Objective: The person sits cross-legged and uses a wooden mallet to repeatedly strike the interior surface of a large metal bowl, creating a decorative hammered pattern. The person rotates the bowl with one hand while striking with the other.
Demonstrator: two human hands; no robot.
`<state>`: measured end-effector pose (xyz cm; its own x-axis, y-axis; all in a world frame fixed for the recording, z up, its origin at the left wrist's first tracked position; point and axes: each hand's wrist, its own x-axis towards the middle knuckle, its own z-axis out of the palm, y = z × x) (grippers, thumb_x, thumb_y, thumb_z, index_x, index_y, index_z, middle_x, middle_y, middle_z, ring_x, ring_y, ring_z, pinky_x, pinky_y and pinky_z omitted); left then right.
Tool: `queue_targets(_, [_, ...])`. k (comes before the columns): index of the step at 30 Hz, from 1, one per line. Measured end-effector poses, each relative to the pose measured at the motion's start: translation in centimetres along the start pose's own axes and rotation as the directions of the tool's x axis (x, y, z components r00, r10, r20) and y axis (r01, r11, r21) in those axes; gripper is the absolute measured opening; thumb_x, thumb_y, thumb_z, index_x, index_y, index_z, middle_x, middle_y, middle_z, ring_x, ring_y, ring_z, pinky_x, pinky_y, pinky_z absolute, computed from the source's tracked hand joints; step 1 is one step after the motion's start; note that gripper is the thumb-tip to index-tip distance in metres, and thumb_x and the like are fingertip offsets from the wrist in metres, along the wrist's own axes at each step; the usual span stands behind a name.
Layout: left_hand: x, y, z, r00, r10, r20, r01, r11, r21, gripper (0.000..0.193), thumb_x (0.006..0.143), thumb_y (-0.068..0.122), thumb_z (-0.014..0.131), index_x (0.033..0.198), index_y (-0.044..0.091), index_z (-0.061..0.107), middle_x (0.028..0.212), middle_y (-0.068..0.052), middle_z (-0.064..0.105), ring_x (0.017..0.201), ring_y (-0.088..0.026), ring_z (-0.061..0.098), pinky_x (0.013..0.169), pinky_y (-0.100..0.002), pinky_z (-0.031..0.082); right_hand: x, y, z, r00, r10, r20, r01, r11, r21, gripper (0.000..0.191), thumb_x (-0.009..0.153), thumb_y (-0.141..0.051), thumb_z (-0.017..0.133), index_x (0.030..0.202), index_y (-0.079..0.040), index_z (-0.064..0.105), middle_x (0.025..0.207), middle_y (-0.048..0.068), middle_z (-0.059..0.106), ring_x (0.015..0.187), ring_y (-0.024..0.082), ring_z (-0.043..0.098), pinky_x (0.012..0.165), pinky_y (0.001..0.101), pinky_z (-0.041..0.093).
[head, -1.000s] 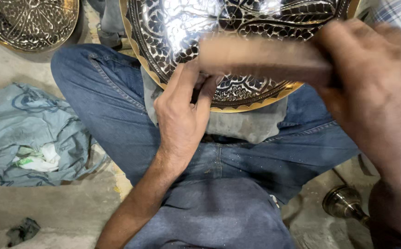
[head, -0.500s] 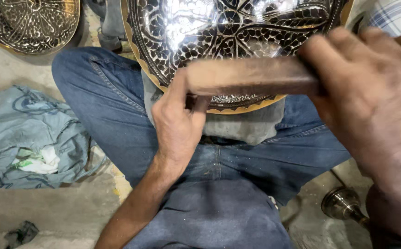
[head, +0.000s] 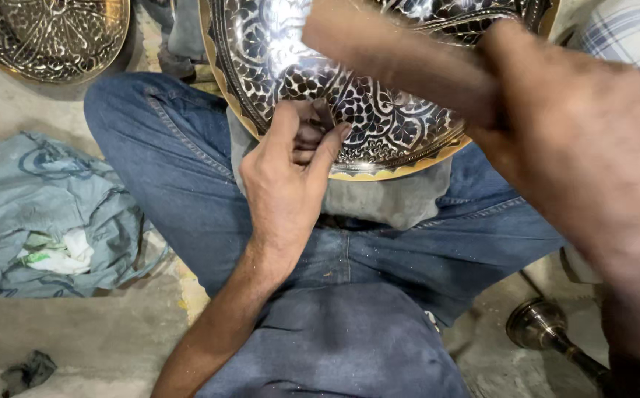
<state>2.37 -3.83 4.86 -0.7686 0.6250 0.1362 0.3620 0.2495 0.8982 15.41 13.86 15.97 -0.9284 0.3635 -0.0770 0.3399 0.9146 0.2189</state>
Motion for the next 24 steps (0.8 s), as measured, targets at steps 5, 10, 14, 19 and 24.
queue_targets(5, [0.0,0.0,-0.5,0.999,0.041,0.010,-0.040,0.997,-0.060,0.027,0.092,0.001,0.073,0.117,0.001,0.063,0.091,-0.009,0.072,0.078,-0.016,0.073,0.068,-0.030,0.061,0.2,0.3,0.6,0.998,-0.056,-0.034,0.053,0.996,-0.071,0.028,0.097,-0.033,0.069,0.105,-0.007,0.062,0.087,0.009,0.071,0.073,0.020,0.073,0.063,0.0346,0.060])
queue_targets(10, [-0.1,-0.4,-0.5,0.994,0.111,0.025,-0.112,0.989,0.093,0.021,0.101,0.008,0.079,0.110,0.001,0.061,0.096,-0.013,0.071,0.084,-0.021,0.075,0.070,-0.034,0.058,0.4,0.1,1.6,0.991,-0.061,-0.123,0.056,0.998,-0.042,0.027,0.094,-0.030,0.078,0.103,-0.008,0.065,0.088,0.007,0.072,0.076,0.020,0.074,0.066,0.0350,0.061])
queue_targets(14, [-0.2,-0.8,-0.1,0.994,0.104,0.012,-0.104,0.994,0.042,0.026,0.100,0.010,0.077,0.119,0.001,0.062,0.096,-0.011,0.073,0.081,-0.020,0.076,0.070,-0.033,0.060,0.3,0.0,2.2,0.996,-0.052,-0.066,0.046,0.995,-0.084,0.030,0.094,-0.034,0.078,0.105,-0.008,0.067,0.092,0.005,0.074,0.075,0.019,0.073,0.067,0.0356,0.060])
queue_targets(19, [-0.3,-1.0,0.0,0.997,0.079,0.013,-0.079,0.994,0.068,0.030,0.098,0.012,0.078,0.121,0.001,0.063,0.094,-0.011,0.073,0.079,-0.020,0.075,0.067,-0.033,0.058,0.1,0.5,1.4,0.995,-0.068,-0.067,0.051,0.972,-0.228,0.028,0.093,-0.034,0.077,0.109,-0.013,0.065,0.090,0.004,0.073,0.078,0.017,0.074,0.070,0.0344,0.061])
queue_targets(24, [-0.3,-0.9,-0.2,0.993,0.114,0.016,-0.114,0.993,0.025,0.030,0.101,0.010,0.076,0.125,0.002,0.062,0.106,-0.010,0.075,0.088,-0.018,0.077,0.073,-0.030,0.061,0.5,0.5,0.4,0.990,0.025,-0.138,-0.001,0.985,0.172,0.034,0.097,-0.023,0.078,0.122,-0.005,0.063,0.098,0.013,0.072,0.086,0.028,0.073,0.075,0.0411,0.059])
